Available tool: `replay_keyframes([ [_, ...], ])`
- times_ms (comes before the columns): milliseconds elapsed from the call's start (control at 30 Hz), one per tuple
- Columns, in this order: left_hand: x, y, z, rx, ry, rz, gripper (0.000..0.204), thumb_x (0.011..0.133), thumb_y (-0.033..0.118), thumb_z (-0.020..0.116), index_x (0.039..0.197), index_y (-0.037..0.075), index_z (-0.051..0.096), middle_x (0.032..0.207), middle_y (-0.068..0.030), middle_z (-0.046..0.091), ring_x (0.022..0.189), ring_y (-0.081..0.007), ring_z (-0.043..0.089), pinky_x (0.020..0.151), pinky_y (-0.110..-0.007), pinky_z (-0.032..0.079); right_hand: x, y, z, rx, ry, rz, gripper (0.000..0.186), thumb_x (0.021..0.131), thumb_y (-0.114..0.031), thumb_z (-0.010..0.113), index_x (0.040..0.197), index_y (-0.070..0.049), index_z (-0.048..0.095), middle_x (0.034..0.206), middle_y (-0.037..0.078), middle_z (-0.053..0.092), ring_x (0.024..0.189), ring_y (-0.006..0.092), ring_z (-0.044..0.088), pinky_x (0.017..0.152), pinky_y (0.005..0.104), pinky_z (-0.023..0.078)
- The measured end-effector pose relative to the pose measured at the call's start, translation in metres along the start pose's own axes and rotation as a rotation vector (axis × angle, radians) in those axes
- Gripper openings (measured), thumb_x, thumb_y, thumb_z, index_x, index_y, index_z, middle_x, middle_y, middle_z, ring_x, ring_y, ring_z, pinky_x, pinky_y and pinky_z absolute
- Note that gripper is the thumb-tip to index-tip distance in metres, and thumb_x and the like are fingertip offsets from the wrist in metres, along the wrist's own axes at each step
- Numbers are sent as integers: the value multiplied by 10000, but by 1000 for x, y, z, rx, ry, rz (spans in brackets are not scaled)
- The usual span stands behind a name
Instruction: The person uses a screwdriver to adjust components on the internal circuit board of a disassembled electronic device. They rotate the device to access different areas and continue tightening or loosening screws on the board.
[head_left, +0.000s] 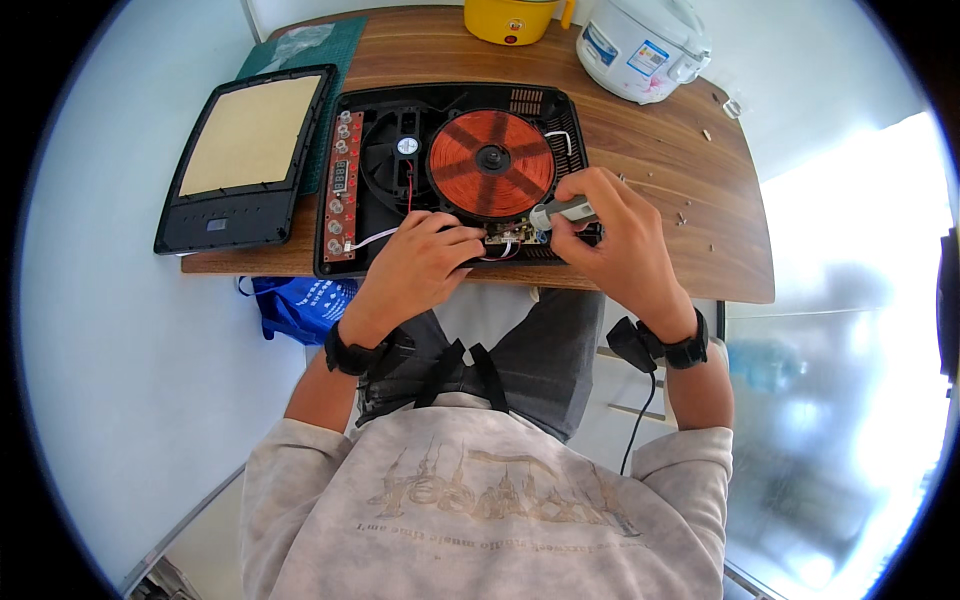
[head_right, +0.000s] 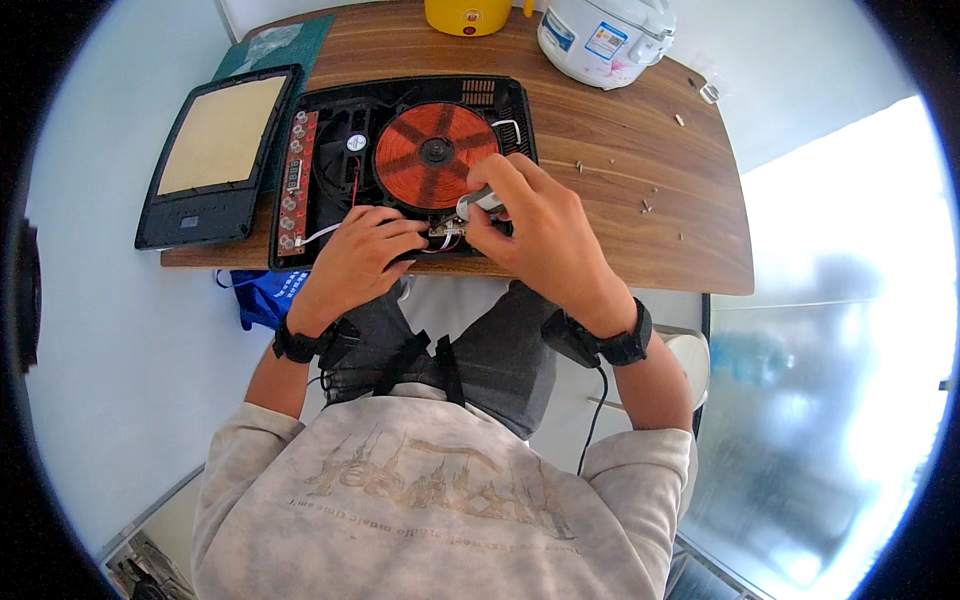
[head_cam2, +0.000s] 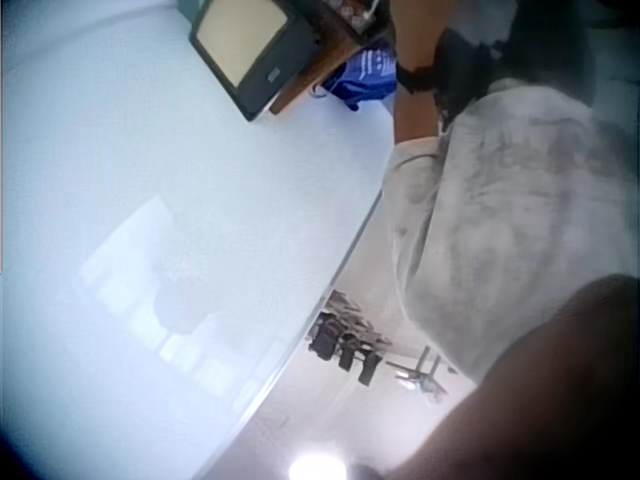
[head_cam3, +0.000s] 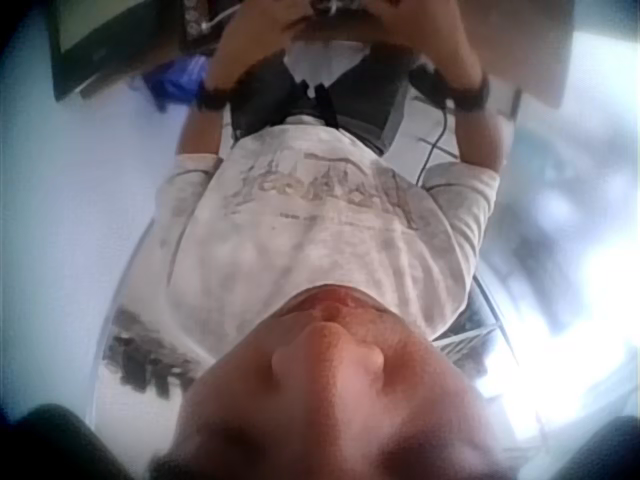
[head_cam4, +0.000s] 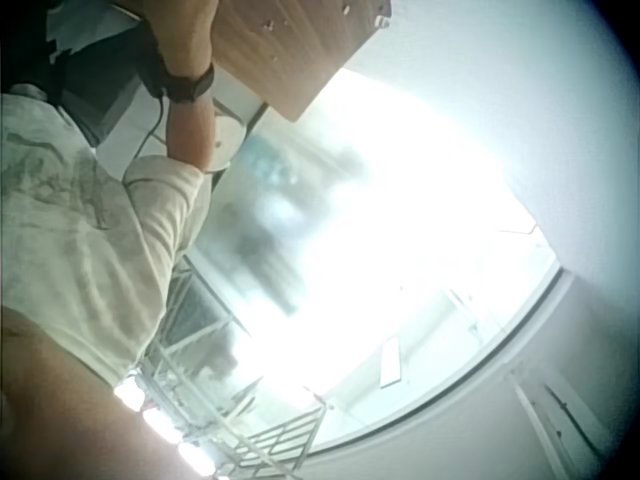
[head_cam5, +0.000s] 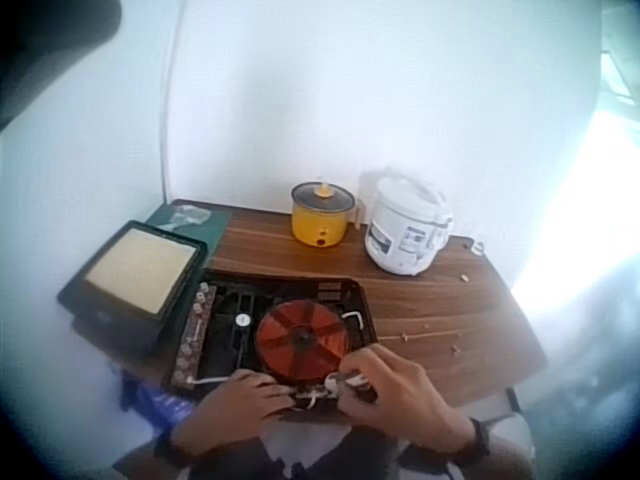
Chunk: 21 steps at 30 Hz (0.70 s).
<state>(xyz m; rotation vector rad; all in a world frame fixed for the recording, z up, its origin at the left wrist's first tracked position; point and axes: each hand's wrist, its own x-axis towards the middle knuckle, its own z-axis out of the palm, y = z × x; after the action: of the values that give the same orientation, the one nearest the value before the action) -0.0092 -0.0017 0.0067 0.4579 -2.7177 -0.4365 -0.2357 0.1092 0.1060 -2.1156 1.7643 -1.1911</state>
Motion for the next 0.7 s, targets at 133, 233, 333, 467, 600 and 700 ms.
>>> replay_keyframes([
  [133, -1, 0, -1, 4, 0, 5, 251, 845, 120, 770, 1095, 123, 742, 1291, 3, 707, 1232, -223, 585, 1084, -411, 415, 0, -2, 1, -44, -16, -26, 232, 872, -53, 723, 1064, -63, 593, 979, 126, 667, 773, 320, 715, 669, 403, 589],
  [233, -1, -1, 0, 3, -4, 6, 255, 842, 118, 770, 1095, 125, 742, 1294, 4, 706, 1232, -223, 583, 1083, -412, 417, 1, -4, 3, -50, -12, -21, 230, 876, -60, 723, 1060, -69, 585, 960, 122, 656, 757, 321, 706, 657, 413, 584],
  [333, 0, 0, -1, 3, -8, 7, 256, 841, 115, 767, 1096, 125, 742, 1297, 5, 705, 1233, -223, 583, 1084, -413, 417, 1, -3, 2, -91, -16, -27, 217, 887, -77, 713, 1052, -68, 573, 951, 116, 643, 745, 322, 695, 647, 414, 582],
  [467, 0, 0, -1, 4, -8, 8, 256, 842, 116, 764, 1097, 125, 741, 1299, 5, 704, 1232, -221, 582, 1085, -414, 419, 0, -11, 4, -166, -53, -29, 207, 902, -109, 704, 1054, -88, 564, 921, 119, 618, 728, 315, 685, 630, 412, 585],
  [600, -1, -1, -1, 3, -5, 11, 267, 838, 115, 766, 1104, 124, 740, 1293, 5, 705, 1229, -223, 582, 1084, -415, 421, 2, -19, 7, -298, -88, -94, 221, 907, -145, 707, 1071, -113, 563, 894, 119, 594, 717, 305, 681, 599, 412, 577],
  [700, 0, -1, 0, 3, 2, 14, 283, 834, 113, 768, 1115, 122, 739, 1276, 2, 706, 1225, -228, 582, 1085, -416, 419, 7, -27, 9, -403, -132, -135, 232, 912, -170, 713, 1078, -118, 559, 889, 117, 585, 725, 304, 682, 572, 411, 561],
])
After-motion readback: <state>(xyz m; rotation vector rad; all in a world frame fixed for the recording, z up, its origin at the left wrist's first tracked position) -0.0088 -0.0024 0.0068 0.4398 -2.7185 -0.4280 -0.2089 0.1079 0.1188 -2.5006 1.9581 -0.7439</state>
